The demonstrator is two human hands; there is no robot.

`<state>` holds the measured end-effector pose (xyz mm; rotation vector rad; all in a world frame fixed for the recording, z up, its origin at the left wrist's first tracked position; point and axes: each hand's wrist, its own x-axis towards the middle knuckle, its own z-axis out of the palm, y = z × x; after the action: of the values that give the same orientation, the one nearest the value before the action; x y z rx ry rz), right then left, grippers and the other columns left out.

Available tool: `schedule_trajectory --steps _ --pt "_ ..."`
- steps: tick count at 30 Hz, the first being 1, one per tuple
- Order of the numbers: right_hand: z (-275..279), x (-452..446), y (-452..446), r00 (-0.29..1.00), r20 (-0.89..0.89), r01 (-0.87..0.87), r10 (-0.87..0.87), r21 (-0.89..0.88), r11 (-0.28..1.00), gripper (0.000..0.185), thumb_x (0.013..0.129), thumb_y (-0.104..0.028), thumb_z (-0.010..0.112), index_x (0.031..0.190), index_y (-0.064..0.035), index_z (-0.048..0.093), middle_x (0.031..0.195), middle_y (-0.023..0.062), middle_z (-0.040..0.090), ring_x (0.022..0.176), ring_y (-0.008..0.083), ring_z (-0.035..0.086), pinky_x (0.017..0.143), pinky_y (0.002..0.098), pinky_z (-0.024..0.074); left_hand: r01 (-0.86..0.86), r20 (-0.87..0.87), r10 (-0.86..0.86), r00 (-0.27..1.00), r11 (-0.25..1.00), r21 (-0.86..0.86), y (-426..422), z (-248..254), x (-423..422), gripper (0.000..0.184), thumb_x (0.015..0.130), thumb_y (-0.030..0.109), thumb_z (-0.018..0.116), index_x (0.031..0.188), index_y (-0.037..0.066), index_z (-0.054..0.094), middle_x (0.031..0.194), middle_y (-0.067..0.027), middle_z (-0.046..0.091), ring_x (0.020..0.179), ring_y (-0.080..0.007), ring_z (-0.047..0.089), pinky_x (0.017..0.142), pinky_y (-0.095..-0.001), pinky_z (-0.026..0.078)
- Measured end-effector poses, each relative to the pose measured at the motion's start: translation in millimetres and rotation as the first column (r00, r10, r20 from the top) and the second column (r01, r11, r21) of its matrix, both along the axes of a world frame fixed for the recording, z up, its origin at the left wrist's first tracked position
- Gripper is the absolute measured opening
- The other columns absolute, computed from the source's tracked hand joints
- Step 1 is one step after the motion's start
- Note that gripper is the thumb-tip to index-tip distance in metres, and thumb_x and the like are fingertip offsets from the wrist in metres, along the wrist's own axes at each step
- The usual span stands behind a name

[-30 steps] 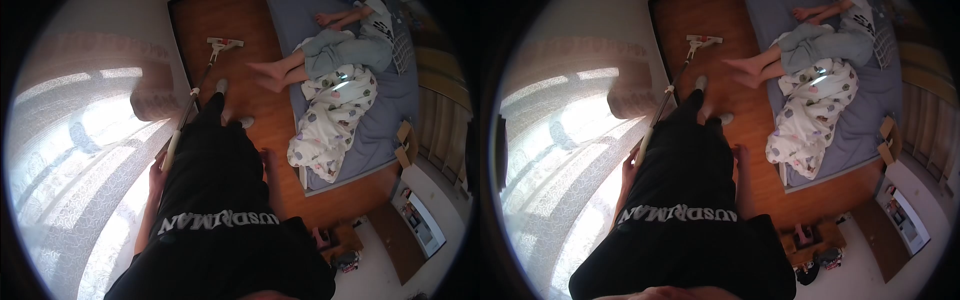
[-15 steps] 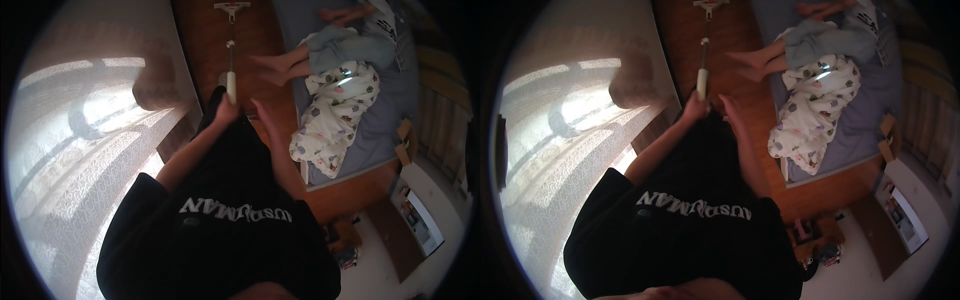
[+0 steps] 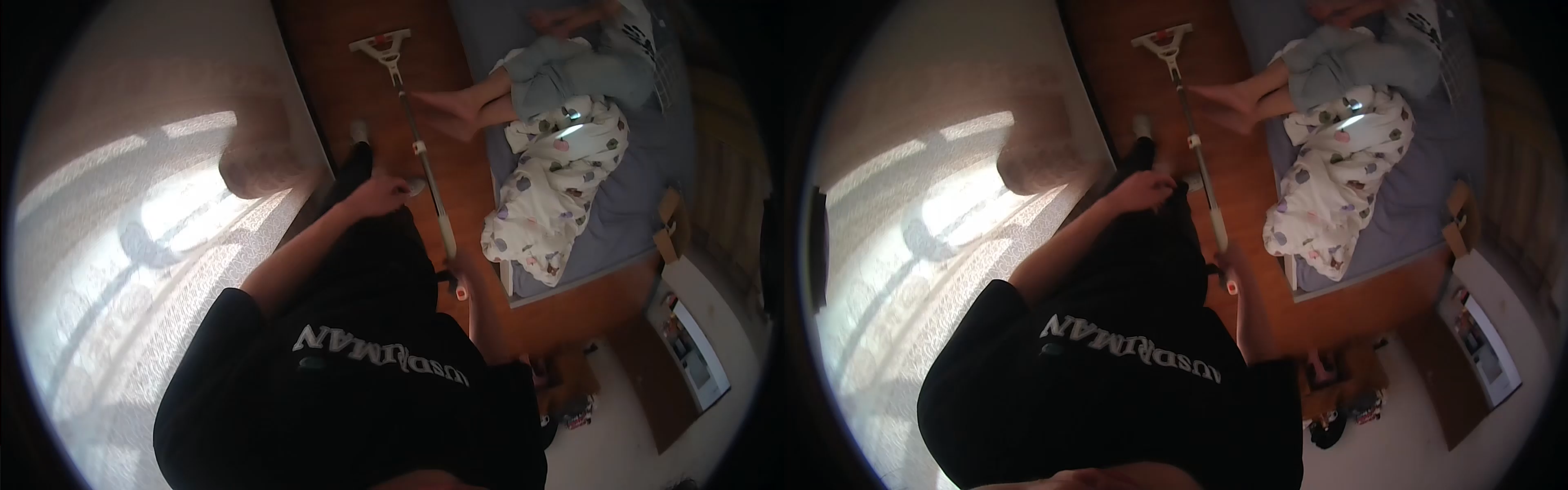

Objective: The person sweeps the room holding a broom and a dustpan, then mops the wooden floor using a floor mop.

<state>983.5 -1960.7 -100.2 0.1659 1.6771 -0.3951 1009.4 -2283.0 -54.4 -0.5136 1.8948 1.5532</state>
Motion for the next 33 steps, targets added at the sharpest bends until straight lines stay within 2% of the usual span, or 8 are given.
schedule_trajectory --steps 2,5,14,22,26,27,29,33 --pt "11.1 51.5 56.8 0.901 0.109 0.414 -0.420 0.074 0.907 0.013 0.080 -0.013 0.052 0.070 -0.0045 0.051 0.053 0.0044 0.047 0.041 0.0152 0.048 0.039 0.0302 0.0379 0.124 -0.079 -0.146 0.986 0.964 -0.235 -25.2 -19.6 -0.8 0.029 0.081 0.024 0.047 0.101 0.007 0.059 0.093 -0.0134 0.063 0.088 -0.0282 0.060 0.078 -0.0375 0.047" --pt "47.5 111.7 77.8 0.956 0.192 0.132 -0.220 0.388 0.912 0.024 0.079 -0.024 0.055 0.064 -0.0052 0.049 0.047 0.0031 0.043 0.038 0.0150 0.044 0.041 0.0337 0.0343 0.124 -0.084 -0.150 0.985 0.959 -0.256 -59.3 -40.8 -5.5 0.029 0.080 0.025 0.048 0.099 0.007 0.059 0.094 -0.0132 0.063 0.090 -0.0290 0.059 0.079 -0.0382 0.046" --pt "73.9 120.0 20.6 0.980 0.100 0.091 -0.175 0.557 0.826 0.018 0.076 -0.014 0.043 0.081 0.0011 0.052 0.047 0.0030 0.041 0.037 0.0131 0.040 0.036 0.0290 0.0325 -0.004 -0.028 -0.004 1.000 0.958 -0.286 -136.1 -78.6 20.6 0.027 0.079 0.026 0.050 0.088 0.004 0.062 0.080 -0.0130 0.064 0.074 -0.0274 0.062 0.069 -0.0372 0.049" --pt "2.8 -11.3 -111.9 0.999 0.008 0.048 -0.052 0.264 0.963 0.021 0.077 -0.012 0.048 0.058 -0.0039 0.044 0.042 0.0055 0.042 0.038 0.0179 0.048 0.036 0.0347 0.0350 -0.329 0.116 0.348 0.930 0.932 -0.155 -153.9 -92.4 60.3 0.023 0.079 0.027 0.052 0.085 0.006 0.061 0.069 -0.0106 0.062 0.062 -0.0204 0.062 0.060 -0.0338 0.049" --pt "-43.1 -62.9 -178.8 0.968 0.043 0.248 -0.247 -0.322 0.914 0.016 0.076 -0.014 0.054 0.076 0.0021 0.055 0.055 0.0065 0.049 0.047 0.0170 0.051 0.040 0.0310 0.0381 -0.312 0.086 0.345 0.935 0.912 -0.266 -129.4 -102.8 85.1 0.023 0.081 0.027 0.051 0.086 0.007 0.061 0.067 -0.0113 0.062 0.062 -0.0206 0.062 0.059 -0.0354 0.048" --pt "-43.9 -72.0 -216.0 0.995 -0.089 0.031 -0.043 -0.134 0.991 0.020 0.074 -0.018 0.057 0.077 0.0014 0.054 0.054 0.0055 0.049 0.048 0.0166 0.051 0.042 0.0296 0.0391 -0.342 0.118 0.383 0.916 0.900 -0.272 -118.5 -100.4 94.1 0.025 0.081 0.029 0.051 0.087 0.006 0.061 0.067 -0.0117 0.062 0.063 -0.0211 0.062 0.059 -0.0360 0.047" --pt "-56.4 -69.6 -231.3 0.945 0.074 0.320 -0.319 -0.417 0.851 0.026 0.064 -0.016 0.061 0.081 0.0033 0.057 0.059 0.0083 0.055 0.053 0.0199 0.056 0.043 0.0350 0.0399 -0.365 0.066 0.397 0.915 0.887 -0.284 -93.9 -112.4 117.3 0.026 0.081 0.030 0.051 0.087 0.007 0.061 0.067 -0.0117 0.062 0.064 -0.0219 0.062 0.060 -0.0363 0.047" --pt "-28.7 -63.1 -245.9 0.975 -0.223 -0.082 0.005 -0.339 0.937 0.019 0.065 -0.014 0.059 0.074 0.0032 0.059 0.060 0.0136 0.059 0.055 0.0247 0.061 0.050 0.0354 0.0469 -0.462 0.157 0.514 0.843 0.842 -0.279 -27.2 -87.8 145.0 0.024 0.080 0.025 0.051 0.085 0.004 0.062 0.068 -0.0118 0.062 0.064 -0.0212 0.062 0.059 -0.0342 0.048"
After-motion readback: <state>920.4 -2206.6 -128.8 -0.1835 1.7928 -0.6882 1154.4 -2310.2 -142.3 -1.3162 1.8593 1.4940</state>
